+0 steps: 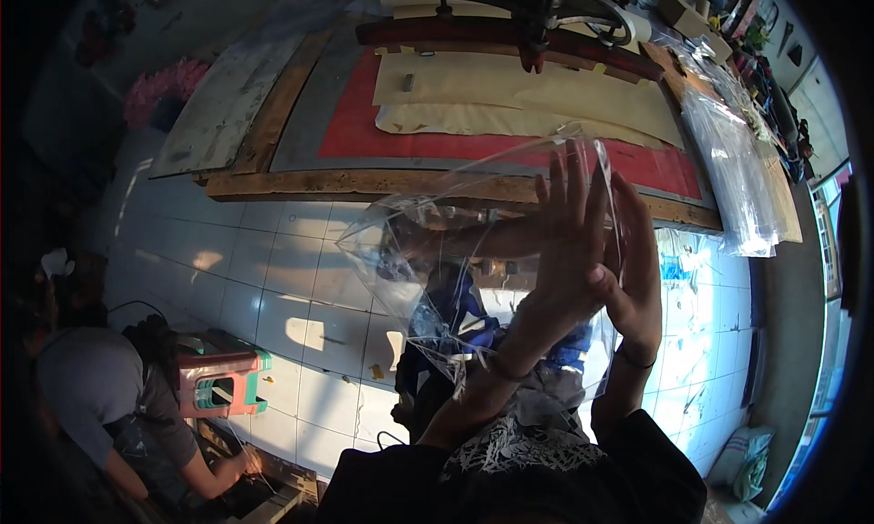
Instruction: The person handles a large clear plastic sheet by hand, folding the edges and checking the surface while standing at a workstation.
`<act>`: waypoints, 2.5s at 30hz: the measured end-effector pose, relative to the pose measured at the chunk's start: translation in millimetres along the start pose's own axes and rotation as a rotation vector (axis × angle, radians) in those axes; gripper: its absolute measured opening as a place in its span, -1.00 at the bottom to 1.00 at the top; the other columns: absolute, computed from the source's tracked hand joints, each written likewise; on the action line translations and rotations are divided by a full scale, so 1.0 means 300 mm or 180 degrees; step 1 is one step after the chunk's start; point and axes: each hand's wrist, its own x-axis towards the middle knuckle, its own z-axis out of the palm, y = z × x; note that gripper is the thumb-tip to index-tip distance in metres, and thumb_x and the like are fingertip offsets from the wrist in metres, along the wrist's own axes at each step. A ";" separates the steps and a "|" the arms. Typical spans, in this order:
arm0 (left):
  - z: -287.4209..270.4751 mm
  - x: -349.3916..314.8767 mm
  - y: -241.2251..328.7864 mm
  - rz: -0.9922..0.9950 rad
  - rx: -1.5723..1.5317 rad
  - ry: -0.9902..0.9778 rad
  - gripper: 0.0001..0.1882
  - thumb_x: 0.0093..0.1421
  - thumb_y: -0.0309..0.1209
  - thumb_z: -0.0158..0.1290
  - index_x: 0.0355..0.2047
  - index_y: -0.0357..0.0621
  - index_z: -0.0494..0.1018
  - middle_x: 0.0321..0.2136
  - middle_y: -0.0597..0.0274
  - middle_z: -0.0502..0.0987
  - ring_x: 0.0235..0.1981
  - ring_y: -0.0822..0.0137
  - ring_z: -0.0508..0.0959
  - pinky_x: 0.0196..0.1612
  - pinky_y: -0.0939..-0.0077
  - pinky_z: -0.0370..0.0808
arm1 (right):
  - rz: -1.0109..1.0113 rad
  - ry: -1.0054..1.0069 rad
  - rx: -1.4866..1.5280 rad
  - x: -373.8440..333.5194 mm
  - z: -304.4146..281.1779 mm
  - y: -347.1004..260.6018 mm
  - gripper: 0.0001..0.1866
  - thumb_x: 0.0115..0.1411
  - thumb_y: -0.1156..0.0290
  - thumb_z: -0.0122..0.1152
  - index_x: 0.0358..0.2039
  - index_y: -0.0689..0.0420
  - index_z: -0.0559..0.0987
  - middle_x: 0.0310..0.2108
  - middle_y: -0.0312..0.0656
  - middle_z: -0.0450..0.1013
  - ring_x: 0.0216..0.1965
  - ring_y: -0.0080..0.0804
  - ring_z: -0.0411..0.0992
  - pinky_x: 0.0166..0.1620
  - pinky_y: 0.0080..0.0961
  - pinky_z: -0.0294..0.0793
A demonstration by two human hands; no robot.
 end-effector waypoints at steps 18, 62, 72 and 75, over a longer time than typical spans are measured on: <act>-0.053 0.171 0.079 0.0611 -0.0091 -0.0371 -0.40 0.22 -0.13 -0.07 0.30 0.32 0.16 0.31 -0.05 0.09 0.36 -0.11 0.00 0.35 -0.14 -0.23 | -0.0401 0.1595 0.0496 0.132 0.008 -0.090 -0.29 0.29 0.19 -0.03 0.35 0.17 -0.02 0.27 0.18 0.10 0.27 -0.02 0.17 0.19 -0.15 0.31; -0.171 0.005 -0.212 -0.0655 0.1639 -0.0336 -0.34 0.30 -0.09 -0.11 0.32 -0.08 0.05 0.28 -0.10 0.15 0.31 -0.04 0.11 0.36 -0.03 -0.20 | 0.0226 0.1079 -0.2988 0.207 -0.067 0.320 -0.40 0.20 0.29 0.18 0.23 0.12 0.27 0.31 0.00 0.10 0.35 -0.02 0.01 0.31 -0.17 0.10; -0.143 -0.021 -0.133 -0.0313 -0.0499 0.0295 -0.17 0.30 0.20 -0.35 0.36 -0.15 -0.10 0.29 -0.12 0.12 0.32 -0.04 0.08 0.35 0.01 -0.11 | -0.0174 0.1145 -0.0621 0.118 0.091 0.240 -0.51 0.40 0.41 -0.22 0.31 0.24 0.11 0.30 0.04 0.09 0.34 -0.16 0.05 0.33 -0.32 0.10; -0.193 -0.026 -0.118 -0.0288 -0.0725 0.0426 -0.14 0.28 0.23 -0.33 0.36 -0.13 -0.14 0.29 -0.14 0.11 0.31 -0.05 0.09 0.35 0.02 -0.10 | -0.0567 0.1142 -0.0066 0.120 0.126 0.133 -0.50 0.40 0.38 -0.23 0.30 0.25 0.12 0.29 0.04 0.12 0.32 -0.18 0.08 0.32 -0.33 0.12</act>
